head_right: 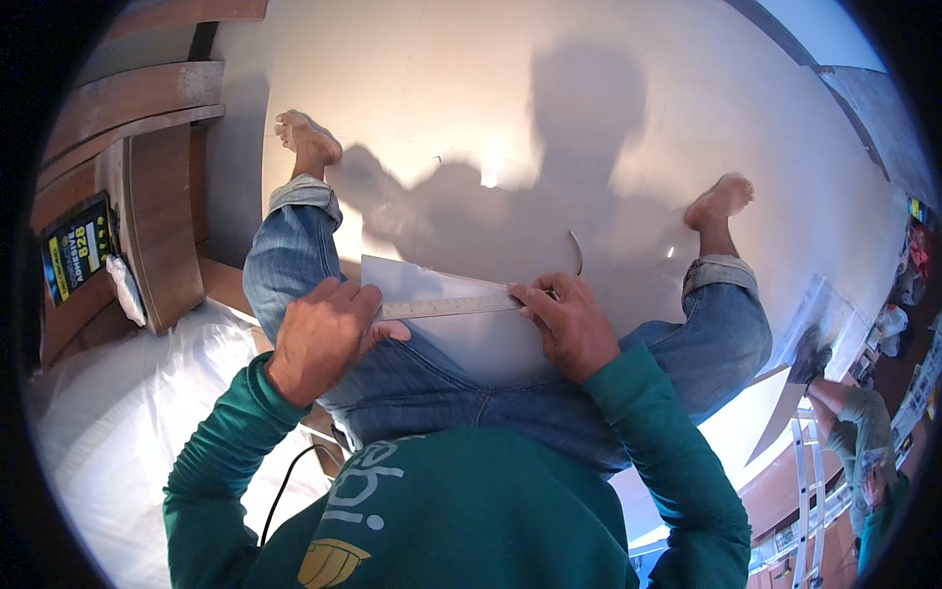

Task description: The person sits on the floor and uses a metal ruler and a utility knife to cut a white board. They repeatedly measure and mark the board, then score and snap it along the marked lines to separate pieces.

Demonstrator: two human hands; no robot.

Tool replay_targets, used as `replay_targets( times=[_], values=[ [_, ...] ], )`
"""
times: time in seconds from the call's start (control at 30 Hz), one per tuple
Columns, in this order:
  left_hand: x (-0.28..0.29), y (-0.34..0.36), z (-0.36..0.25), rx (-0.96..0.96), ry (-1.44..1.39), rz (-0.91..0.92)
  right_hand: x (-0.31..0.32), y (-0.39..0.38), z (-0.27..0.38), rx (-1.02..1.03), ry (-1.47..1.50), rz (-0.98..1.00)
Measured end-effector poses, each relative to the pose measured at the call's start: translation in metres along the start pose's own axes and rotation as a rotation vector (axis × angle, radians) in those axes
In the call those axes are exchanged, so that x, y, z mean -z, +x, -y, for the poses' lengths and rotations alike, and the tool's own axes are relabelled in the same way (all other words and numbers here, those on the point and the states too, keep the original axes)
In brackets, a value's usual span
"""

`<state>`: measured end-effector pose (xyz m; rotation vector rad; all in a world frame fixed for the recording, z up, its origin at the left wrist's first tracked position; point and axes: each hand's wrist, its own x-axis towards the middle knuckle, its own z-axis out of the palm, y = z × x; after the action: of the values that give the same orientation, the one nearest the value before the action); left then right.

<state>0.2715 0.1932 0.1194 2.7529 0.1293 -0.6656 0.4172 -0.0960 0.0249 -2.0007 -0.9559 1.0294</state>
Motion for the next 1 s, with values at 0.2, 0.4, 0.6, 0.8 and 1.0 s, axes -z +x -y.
replay_targets(
  times=[0.2, 0.4, 0.6, 0.8, 1.0],
  values=[
    [-0.007, 0.002, 0.001, 0.002, -0.030, -0.010, -0.004, -0.002, -0.004, -0.055, -0.157, 0.131],
    [0.001, 0.008, -0.020, 0.038, 0.146, -0.040, -0.001, 0.000, -0.003, -0.048, -0.222, 0.233],
    [-0.016, 0.009, -0.009, 0.060, 0.070, 0.124, 0.004, 0.010, 0.001, -0.046, -0.254, 0.297],
    [-0.024, 0.017, 0.006, 0.039, -0.039, 0.077, 0.007, 0.011, -0.001, -0.063, -0.202, 0.323],
    [-0.020, 0.025, 0.008, 0.034, -0.071, 0.112, 0.001, 0.007, -0.004, -0.022, -0.232, 0.278]
  ],
)
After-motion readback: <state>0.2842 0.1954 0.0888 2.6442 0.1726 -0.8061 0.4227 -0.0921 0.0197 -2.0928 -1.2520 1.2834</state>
